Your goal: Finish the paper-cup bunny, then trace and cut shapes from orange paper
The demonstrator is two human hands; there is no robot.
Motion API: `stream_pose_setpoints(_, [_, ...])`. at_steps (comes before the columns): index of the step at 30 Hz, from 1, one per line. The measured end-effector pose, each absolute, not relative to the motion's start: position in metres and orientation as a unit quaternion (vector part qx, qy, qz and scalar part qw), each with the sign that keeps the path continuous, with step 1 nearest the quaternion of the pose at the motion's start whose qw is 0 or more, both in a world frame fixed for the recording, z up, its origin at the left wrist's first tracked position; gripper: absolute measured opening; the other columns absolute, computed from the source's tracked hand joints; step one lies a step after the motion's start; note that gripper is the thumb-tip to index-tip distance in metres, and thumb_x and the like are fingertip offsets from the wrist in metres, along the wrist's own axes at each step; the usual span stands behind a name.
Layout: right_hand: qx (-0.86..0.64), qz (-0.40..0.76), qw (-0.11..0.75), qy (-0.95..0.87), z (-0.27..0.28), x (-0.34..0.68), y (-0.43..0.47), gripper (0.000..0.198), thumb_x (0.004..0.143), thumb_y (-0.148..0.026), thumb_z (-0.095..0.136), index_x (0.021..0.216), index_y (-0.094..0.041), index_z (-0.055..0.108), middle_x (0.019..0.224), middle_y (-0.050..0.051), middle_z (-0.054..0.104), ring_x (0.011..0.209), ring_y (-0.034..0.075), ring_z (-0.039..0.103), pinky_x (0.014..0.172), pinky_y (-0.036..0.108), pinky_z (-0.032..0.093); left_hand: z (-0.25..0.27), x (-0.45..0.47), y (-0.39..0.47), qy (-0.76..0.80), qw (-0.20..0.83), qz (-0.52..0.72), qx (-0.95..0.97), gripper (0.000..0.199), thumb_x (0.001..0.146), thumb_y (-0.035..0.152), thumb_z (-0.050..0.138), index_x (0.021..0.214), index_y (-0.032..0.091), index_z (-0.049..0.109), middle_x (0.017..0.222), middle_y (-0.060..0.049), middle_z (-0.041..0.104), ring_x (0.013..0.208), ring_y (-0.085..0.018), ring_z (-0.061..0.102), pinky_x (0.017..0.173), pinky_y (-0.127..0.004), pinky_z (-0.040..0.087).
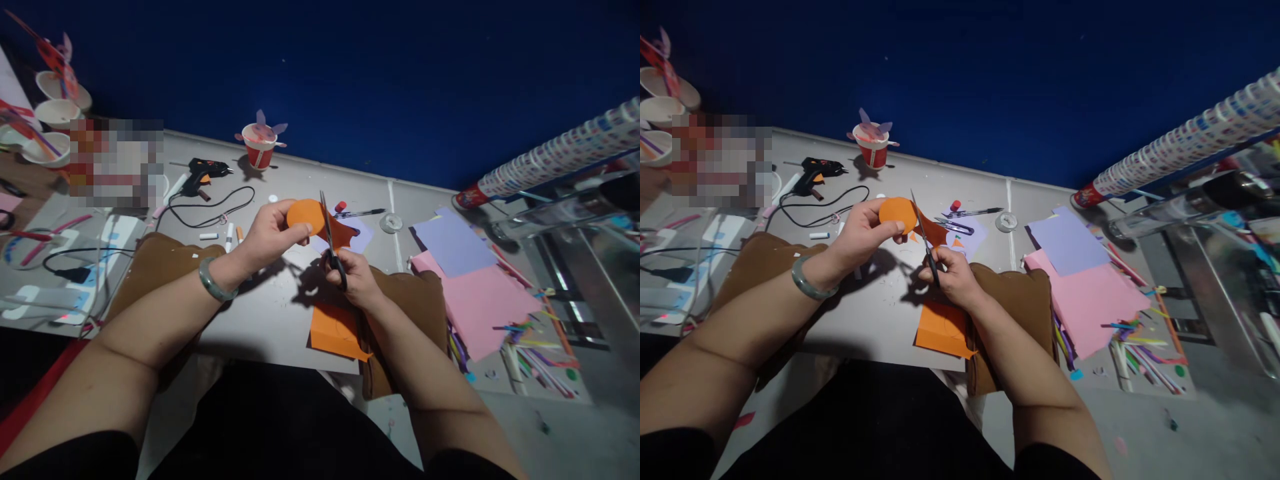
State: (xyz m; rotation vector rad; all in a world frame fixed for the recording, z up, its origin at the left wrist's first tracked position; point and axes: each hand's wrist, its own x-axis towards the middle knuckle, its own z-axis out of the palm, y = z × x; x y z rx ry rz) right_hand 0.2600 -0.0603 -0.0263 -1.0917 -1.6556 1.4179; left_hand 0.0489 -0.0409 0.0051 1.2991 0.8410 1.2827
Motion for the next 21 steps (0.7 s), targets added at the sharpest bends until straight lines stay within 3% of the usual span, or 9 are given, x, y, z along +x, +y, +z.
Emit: stream_pose_setpoints(21, [-0.388, 0.556, 0.337, -0.653, -0.0274, 0.2617, -0.0595, 0.062, 0.068, -0.076, 0.082, 0.061, -0.021, 0.053, 0.061, -0.003, 0.050, 0.059, 0.012, 0.042, 0.059, 0.029, 0.033, 0.0062, 0.0467, -0.0396, 0.347, 0.549, 0.523, 0.552, 0.017, 0.078, 0.028, 0.077, 0.075, 0.017, 0.064, 0.061, 0.001, 0.062, 0.056, -0.011, 0.061, 0.056, -0.023, 0.052])
